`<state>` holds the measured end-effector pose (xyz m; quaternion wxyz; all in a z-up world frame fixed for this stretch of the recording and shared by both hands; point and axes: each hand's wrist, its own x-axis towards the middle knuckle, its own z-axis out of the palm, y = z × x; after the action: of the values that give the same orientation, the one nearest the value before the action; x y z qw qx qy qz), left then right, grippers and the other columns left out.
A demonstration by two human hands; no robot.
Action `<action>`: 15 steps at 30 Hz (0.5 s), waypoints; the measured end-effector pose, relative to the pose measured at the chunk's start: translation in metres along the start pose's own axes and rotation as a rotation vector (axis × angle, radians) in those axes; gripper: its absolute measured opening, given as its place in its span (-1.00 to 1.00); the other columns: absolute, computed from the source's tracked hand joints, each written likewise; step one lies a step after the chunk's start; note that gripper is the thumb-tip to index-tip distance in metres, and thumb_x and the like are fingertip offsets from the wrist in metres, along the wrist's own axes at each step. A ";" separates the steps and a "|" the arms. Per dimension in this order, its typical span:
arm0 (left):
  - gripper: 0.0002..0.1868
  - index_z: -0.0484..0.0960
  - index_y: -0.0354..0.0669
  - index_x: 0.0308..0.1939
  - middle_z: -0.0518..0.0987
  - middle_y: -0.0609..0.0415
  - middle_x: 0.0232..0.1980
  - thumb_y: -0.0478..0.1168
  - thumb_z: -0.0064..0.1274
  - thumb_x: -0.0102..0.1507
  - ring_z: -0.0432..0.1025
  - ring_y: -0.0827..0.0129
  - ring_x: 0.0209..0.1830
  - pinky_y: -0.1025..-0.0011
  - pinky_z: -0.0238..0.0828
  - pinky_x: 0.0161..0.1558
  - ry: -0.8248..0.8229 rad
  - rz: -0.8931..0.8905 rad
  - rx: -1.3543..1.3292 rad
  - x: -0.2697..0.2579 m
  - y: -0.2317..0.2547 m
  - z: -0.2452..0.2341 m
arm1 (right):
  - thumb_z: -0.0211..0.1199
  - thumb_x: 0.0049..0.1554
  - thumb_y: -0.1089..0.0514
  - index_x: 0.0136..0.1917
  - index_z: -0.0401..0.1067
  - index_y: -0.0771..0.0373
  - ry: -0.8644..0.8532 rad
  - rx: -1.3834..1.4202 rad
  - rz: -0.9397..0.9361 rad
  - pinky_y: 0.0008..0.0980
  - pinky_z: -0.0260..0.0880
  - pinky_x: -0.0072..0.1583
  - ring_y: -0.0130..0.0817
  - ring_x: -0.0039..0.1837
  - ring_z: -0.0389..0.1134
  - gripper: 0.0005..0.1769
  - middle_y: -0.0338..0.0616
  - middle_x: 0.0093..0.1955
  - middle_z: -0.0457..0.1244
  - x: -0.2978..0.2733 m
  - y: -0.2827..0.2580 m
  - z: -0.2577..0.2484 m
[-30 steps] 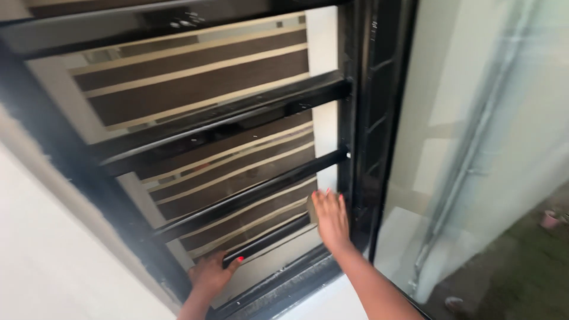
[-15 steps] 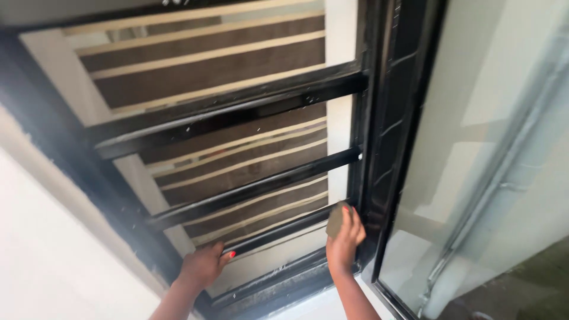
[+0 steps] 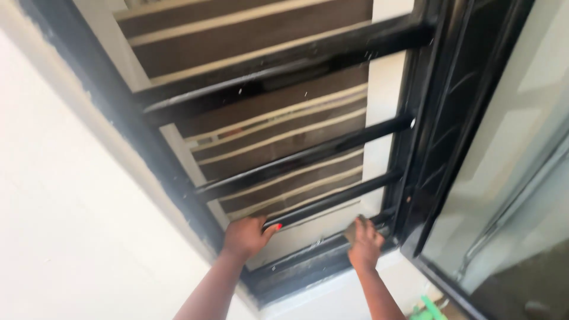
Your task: Cleaning a glass window and its black metal frame using a spray cleaner and a sponge.
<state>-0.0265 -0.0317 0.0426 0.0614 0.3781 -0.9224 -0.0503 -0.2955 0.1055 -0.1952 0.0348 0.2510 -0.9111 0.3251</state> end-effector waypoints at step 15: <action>-0.31 0.76 -0.07 -0.23 0.69 -0.07 -0.25 0.47 -0.03 0.18 0.60 0.08 -0.11 0.13 0.52 -0.05 -0.012 0.012 -0.006 0.012 -0.006 0.003 | 0.26 -0.05 0.30 0.08 0.54 0.07 -0.367 -0.154 -0.708 0.14 0.26 0.20 0.08 0.52 -0.03 -0.60 -0.22 0.38 0.17 -0.170 -0.170 0.051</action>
<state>-0.0312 -0.0440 0.0397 0.0573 0.3722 -0.9248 -0.0550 -0.0608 0.0357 -0.1757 -0.0001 0.5998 -0.7811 0.1734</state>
